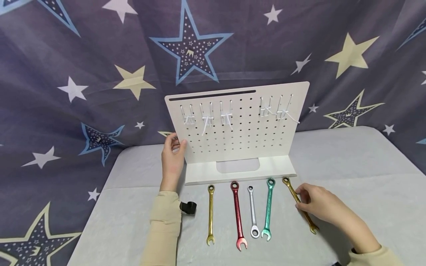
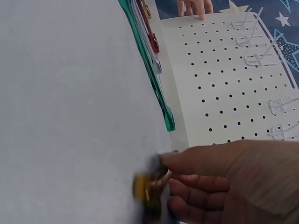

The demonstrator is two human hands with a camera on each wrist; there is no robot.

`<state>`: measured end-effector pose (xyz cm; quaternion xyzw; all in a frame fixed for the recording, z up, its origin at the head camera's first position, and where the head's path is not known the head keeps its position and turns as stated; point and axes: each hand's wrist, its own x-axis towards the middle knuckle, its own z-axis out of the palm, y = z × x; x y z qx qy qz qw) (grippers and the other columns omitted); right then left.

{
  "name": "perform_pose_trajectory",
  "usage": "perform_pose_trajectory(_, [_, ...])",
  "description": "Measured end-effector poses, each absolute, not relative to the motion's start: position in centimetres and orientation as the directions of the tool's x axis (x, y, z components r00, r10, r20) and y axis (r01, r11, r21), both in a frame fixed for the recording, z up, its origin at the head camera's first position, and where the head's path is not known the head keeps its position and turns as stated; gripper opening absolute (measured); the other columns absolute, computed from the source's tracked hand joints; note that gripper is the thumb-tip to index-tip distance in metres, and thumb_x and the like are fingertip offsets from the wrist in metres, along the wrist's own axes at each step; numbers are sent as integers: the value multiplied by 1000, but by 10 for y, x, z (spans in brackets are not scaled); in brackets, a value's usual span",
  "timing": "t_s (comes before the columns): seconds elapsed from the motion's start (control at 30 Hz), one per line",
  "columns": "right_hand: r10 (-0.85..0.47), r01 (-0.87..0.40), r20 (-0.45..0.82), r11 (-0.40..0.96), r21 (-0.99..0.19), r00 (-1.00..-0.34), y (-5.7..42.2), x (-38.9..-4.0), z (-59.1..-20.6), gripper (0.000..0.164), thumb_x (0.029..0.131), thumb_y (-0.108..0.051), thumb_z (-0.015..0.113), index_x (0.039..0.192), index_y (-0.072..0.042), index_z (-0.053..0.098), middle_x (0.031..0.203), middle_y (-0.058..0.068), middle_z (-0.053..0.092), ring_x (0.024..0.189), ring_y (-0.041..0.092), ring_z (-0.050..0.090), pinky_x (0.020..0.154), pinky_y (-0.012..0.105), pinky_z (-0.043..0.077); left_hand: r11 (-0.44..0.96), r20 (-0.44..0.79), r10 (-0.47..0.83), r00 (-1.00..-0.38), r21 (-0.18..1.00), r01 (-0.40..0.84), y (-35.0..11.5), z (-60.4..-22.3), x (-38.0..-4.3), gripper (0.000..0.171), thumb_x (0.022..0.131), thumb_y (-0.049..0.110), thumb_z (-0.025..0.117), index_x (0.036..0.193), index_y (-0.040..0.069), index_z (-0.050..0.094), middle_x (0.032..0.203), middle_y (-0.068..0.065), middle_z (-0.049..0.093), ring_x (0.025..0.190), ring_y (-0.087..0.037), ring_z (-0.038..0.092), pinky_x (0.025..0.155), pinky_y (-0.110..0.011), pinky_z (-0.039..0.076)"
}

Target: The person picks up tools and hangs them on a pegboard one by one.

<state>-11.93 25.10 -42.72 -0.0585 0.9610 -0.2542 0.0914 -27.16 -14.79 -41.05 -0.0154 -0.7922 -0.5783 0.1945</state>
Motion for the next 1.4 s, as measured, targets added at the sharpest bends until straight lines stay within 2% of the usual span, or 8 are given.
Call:
perform_pose_trajectory(0.23, [-174,-110,-85,861,-497,-981,251,-118,-429,12,80,-9,75,88,-9,66,70,-6,53,64,11,48,60,32,42,343,335,-188,-923,903,258,-148,-411,-271,38,100,14,61,134,3,52,113,-21,61,106,-32,57,92,-41,48])
perform_pose_trajectory(0.5, [-147,-70,-119,866,-495,-982,248,-116,-429,11,81,-16,73,79,-15,62,66,-6,51,60,12,46,56,29,39,345,332,-183,-925,903,256,-150,-414,-272,38,100,15,61,135,3,52,113,-20,60,106,-30,57,92,-40,48])
perform_pose_trajectory(0.7, [-168,-91,-140,893,-442,-976,247,-112,-426,12,81,-19,71,76,-19,60,64,-8,50,58,13,45,55,31,38,344,329,-180,-927,904,254,-149,-412,-271,37,100,14,61,135,3,52,113,-20,61,106,-31,57,92,-40,48])
perform_pose_trajectory(0.93, [-188,-117,-120,890,-441,-975,247,-112,-426,12,86,-17,69,78,-19,61,66,-8,51,59,12,44,54,32,36,349,333,-186,-924,902,255,-148,-413,-272,36,100,14,60,134,3,52,113,-21,61,106,-31,57,92,-40,48])
perform_pose_trajectory(1.1, [-145,-111,-42,885,-452,-989,247,-115,-425,7,88,-18,71,85,-16,65,65,-8,50,59,12,44,53,31,35,343,328,-190,-925,905,251,-148,-414,-273,36,100,13,60,133,3,53,112,-21,62,105,-31,57,91,-40,48])
perform_pose_trajectory(1.23, [-107,-122,58,884,-452,-993,247,-117,-423,5,88,-20,73,86,-17,69,69,-10,58,61,11,48,55,34,40,344,329,-186,-926,904,253,-148,-413,-273,36,100,14,60,134,3,53,113,-21,62,106,-31,57,92,-40,48])
perform_pose_trajectory(1.4, [-95,-132,104,884,-448,-990,248,-119,-422,5,89,-23,73,87,-19,71,79,-9,67,67,10,56,58,42,47,363,328,-185,-927,899,246,-149,-413,-272,38,100,16,61,135,4,52,113,-20,62,108,-31,57,93,-40,48])
